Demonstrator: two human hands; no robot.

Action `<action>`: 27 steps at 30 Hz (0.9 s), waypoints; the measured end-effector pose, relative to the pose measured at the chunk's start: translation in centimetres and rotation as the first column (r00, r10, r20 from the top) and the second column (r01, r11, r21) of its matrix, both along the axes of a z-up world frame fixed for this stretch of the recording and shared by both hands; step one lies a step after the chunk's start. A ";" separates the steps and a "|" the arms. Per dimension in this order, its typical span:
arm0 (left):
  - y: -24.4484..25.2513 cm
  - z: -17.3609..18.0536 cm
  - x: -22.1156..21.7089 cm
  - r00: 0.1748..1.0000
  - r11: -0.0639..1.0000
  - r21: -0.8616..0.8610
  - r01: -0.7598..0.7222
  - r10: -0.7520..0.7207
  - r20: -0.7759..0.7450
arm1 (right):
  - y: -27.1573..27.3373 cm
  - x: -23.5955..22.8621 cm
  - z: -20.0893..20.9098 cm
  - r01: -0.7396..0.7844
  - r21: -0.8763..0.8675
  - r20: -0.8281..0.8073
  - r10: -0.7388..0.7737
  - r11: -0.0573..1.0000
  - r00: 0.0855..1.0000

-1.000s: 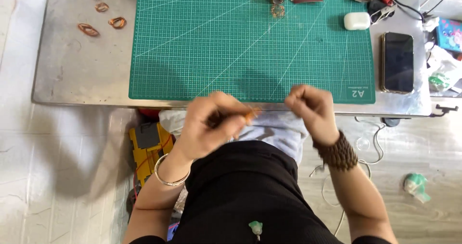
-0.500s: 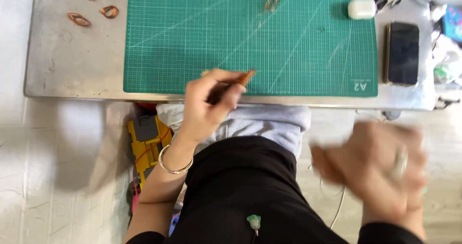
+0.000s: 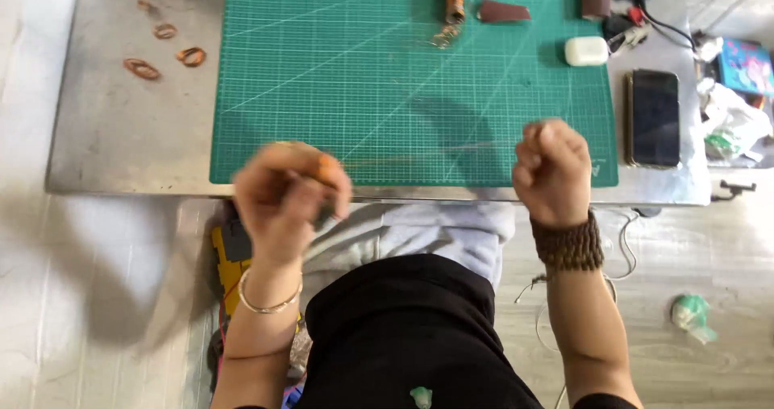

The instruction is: The person holds a small copper cylindrical object and repeatedly inserts and removes a thin wire or pin from its end. They manipulate the object with both hands over a green cutting mat, occasionally adjusting their grip and the wire's position.

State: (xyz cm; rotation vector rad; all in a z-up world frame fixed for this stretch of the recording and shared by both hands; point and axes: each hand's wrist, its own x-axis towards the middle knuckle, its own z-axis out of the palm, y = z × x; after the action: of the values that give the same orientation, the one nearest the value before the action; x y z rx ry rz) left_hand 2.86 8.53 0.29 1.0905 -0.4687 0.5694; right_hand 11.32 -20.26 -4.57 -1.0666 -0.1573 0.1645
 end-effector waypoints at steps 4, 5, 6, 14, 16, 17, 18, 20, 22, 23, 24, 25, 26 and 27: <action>1.7 -0.7 0.7 0.999 0.998 -0.055 0.019 -0.017 0.033 | -0.3 0.2 0.1 0.032 -0.178 0.115 -0.011 0.983 0.993; 1.9 -0.7 0.6 1.000 0.999 -0.038 -0.001 0.002 0.021 | -0.6 0.1 0.2 0.064 -0.315 0.172 -0.010 0.947 0.985; 2.2 -0.7 0.7 1.000 1.000 -0.017 -0.025 0.025 0.017 | -0.7 0.4 0.3 0.102 -0.439 0.235 0.004 0.893 0.972; 1.0 1.4 1.6 0.991 0.989 0.080 -0.124 0.120 0.050 | -0.9 3.0 1.3 0.247 -0.707 0.416 0.107 0.663 0.903; 0.6 2.0 1.5 0.992 0.988 0.098 -0.122 0.117 0.055 | -0.7 3.4 0.9 0.274 -0.735 0.436 0.123 0.620 0.891; 0.5 2.4 1.6 0.987 0.977 0.146 -0.154 0.144 0.074 | -0.5 3.5 1.3 0.324 -0.777 0.504 0.226 0.539 0.834; 0.2 2.6 1.4 0.982 0.965 0.190 -0.182 0.169 0.083 | -0.4 3.4 1.5 0.375 -0.809 0.544 0.334 0.452 0.770; 0.0 2.6 1.3 0.974 0.934 0.279 -0.222 0.201 0.102 | 0.5 1.9 5.0 0.332 -0.872 0.467 0.409 0.359 0.784; -0.2 2.6 1.1 0.965 0.892 0.368 -0.261 0.230 0.127 | 0.9 0.2 8.3 0.291 -0.920 0.385 0.475 0.262 0.791; -0.4 2.5 1.0 0.963 0.873 0.406 -0.269 0.247 0.105 | 0.9 -0.7 9.9 0.273 -0.906 0.413 0.524 0.325 0.745; -0.6 2.4 0.9 0.962 0.855 0.442 -0.271 0.260 0.086 | 0.8 -1.8 11.4 0.254 -0.888 0.443 0.563 0.383 0.698; -0.7 2.4 0.8 0.963 0.855 0.446 -0.265 0.254 0.085 | 0.4 -2.8 12.1 0.254 -0.887 0.443 0.557 0.385 0.702; -0.8 2.5 0.8 0.965 0.852 0.455 -0.259 0.251 0.078 | 0.0 -3.9 12.9 0.368 -0.848 0.513 0.415 0.382 0.751; -0.9 2.6 0.7 0.966 0.849 0.464 -0.253 0.248 0.072 | -0.4 -4.9 13.8 0.476 -0.803 0.576 0.263 0.358 0.774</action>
State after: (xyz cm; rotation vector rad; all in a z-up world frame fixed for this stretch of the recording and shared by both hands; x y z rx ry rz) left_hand 3.60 7.60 2.88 1.6344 -0.4884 0.7111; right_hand 6.42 -20.65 9.24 -2.3277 -0.6702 -0.3271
